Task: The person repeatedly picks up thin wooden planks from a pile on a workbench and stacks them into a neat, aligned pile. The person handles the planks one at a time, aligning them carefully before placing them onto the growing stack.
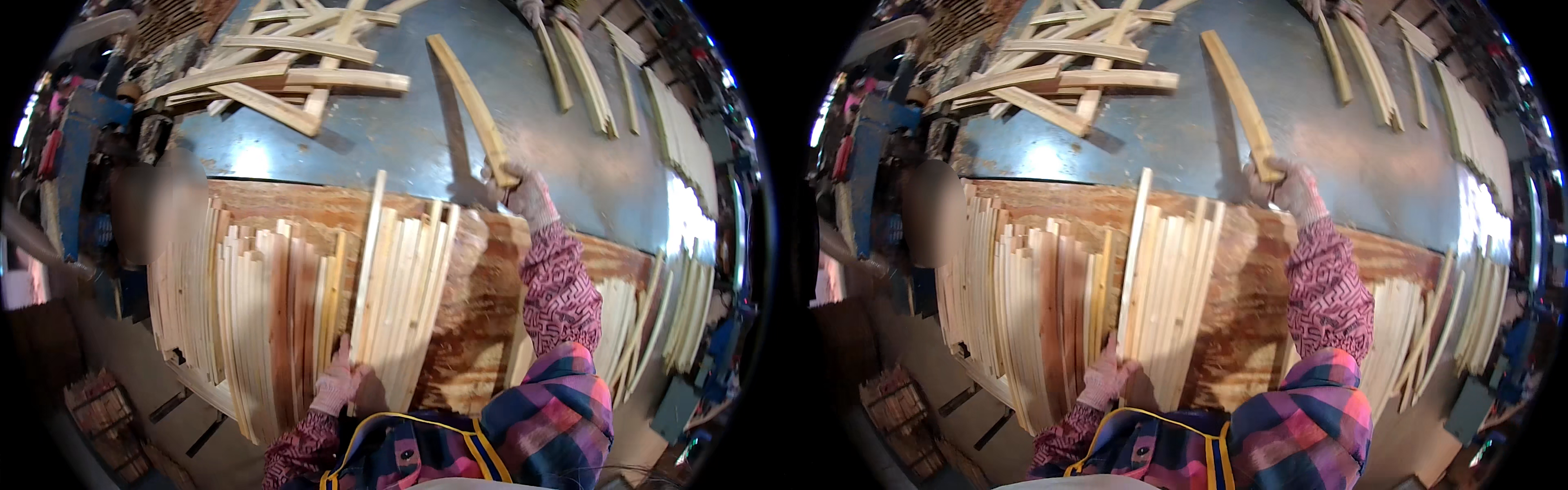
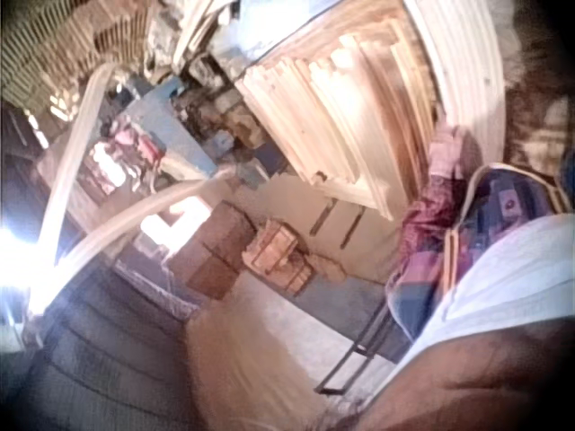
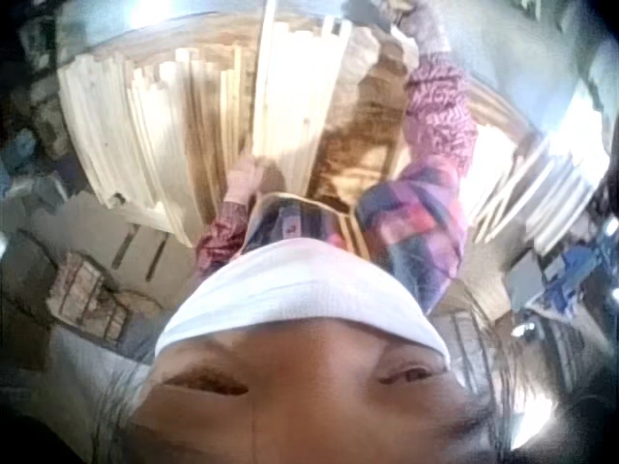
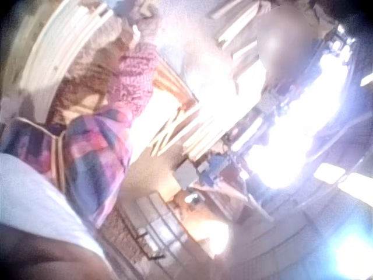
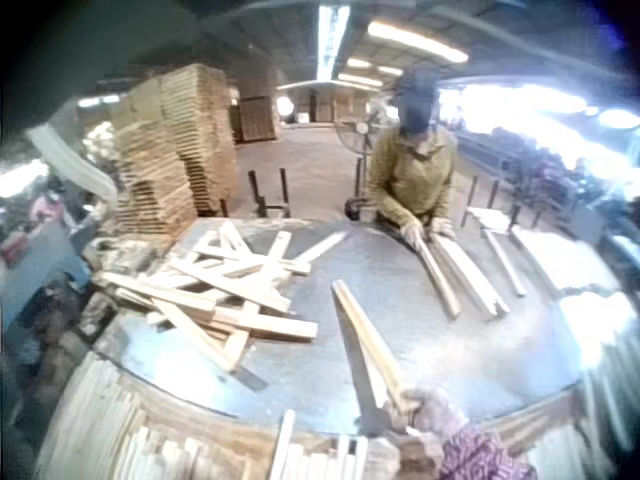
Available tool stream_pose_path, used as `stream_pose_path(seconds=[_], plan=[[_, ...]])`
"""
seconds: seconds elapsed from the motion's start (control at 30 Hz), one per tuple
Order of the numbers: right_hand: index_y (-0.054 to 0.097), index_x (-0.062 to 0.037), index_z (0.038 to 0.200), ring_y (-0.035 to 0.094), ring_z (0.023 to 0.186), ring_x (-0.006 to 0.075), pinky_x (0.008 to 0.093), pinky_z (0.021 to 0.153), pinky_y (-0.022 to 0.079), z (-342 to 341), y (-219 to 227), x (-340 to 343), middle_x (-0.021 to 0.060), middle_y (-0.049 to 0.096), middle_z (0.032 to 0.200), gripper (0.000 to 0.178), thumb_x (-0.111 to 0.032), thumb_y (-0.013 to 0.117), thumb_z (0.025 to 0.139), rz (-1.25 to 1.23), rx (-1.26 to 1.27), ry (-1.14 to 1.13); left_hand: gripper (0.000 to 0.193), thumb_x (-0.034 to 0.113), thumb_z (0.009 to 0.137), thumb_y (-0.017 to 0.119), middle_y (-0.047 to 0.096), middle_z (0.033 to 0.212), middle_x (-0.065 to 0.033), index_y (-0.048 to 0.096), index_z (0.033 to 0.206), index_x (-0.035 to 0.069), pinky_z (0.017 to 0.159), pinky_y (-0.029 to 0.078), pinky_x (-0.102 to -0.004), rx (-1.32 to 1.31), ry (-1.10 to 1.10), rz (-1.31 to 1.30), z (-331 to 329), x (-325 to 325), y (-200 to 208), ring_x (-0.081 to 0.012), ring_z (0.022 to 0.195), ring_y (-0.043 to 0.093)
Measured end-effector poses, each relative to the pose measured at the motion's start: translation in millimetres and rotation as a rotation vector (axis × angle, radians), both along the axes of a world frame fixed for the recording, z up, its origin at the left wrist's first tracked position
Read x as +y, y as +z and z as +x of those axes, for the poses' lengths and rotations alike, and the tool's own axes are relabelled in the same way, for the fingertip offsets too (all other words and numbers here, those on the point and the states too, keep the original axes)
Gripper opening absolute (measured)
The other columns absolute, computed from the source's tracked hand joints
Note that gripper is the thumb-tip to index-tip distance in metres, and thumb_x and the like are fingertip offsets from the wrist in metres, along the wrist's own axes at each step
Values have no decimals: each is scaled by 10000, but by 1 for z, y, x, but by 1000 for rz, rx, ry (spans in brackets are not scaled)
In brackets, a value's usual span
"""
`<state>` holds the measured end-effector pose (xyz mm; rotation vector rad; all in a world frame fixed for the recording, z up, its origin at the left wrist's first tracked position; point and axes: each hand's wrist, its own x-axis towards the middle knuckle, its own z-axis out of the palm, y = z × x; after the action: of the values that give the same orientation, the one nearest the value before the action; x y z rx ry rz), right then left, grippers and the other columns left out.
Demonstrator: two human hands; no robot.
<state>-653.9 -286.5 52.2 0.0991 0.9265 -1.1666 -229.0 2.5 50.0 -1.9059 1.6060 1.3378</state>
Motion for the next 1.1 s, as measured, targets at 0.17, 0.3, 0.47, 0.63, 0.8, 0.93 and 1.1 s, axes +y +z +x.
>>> stream_pose_path(seconds=[0.17,0.3,0.47,0.63,0.8,0.93,1.1], plan=[[450,94,1329,640,979,289,398,783,580,-9,0,179,198,615,1106,427,-120,535,970,-103,98,121,731,413,1010,426,529,1391,-205,85,1592,130,1012,449,-402,123,88,-42,-10,-17,-28,-354,1203,568],[472,45,1337,640,979,271,409,813,575,23,-13,282,161,626,1101,417,-208,535,1011,-54,101,88,618,369,1057,334,454,1501,-109,137,1585,115,1085,376,-313,423,154,-148,30,21,-94,-249,1310,491],[487,-2,1335,652,972,279,421,798,591,44,-45,351,147,628,1122,434,-325,476,1045,60,229,120,657,509,1037,369,458,1514,-78,255,1572,144,1082,372,-326,-26,-311,-225,19,13,-91,-234,1332,479],[473,6,1355,653,989,278,444,831,599,53,-38,364,154,620,1128,479,-315,551,1008,55,30,-14,679,537,1013,390,415,1528,-143,235,1581,199,1104,370,-363,90,-57,-14,3,17,-83,-291,1353,463],[487,-15,1363,639,848,181,309,705,582,48,-17,354,88,636,1008,572,-168,729,868,23,168,200,673,466,958,530,496,1403,-226,304,1557,260,1013,462,-439,-252,-210,42,-37,-5,-16,-367,1237,552],[578,16,1246,627,750,134,292,676,526,62,-11,341,52,663,871,593,-232,827,767,207,918,516,627,315,885,665,559,1290,-187,464,1467,190,935,518,-429,-150,-183,-606,-51,21,-23,-321,1141,601],[536,-32,1272,609,802,112,251,639,524,79,-11,356,35,630,974,534,-182,795,830,7,739,276,614,329,869,719,544,1357,-107,532,1417,128,1023,480,-351,314,31,-736,-110,6,-18,-254,1229,544]])
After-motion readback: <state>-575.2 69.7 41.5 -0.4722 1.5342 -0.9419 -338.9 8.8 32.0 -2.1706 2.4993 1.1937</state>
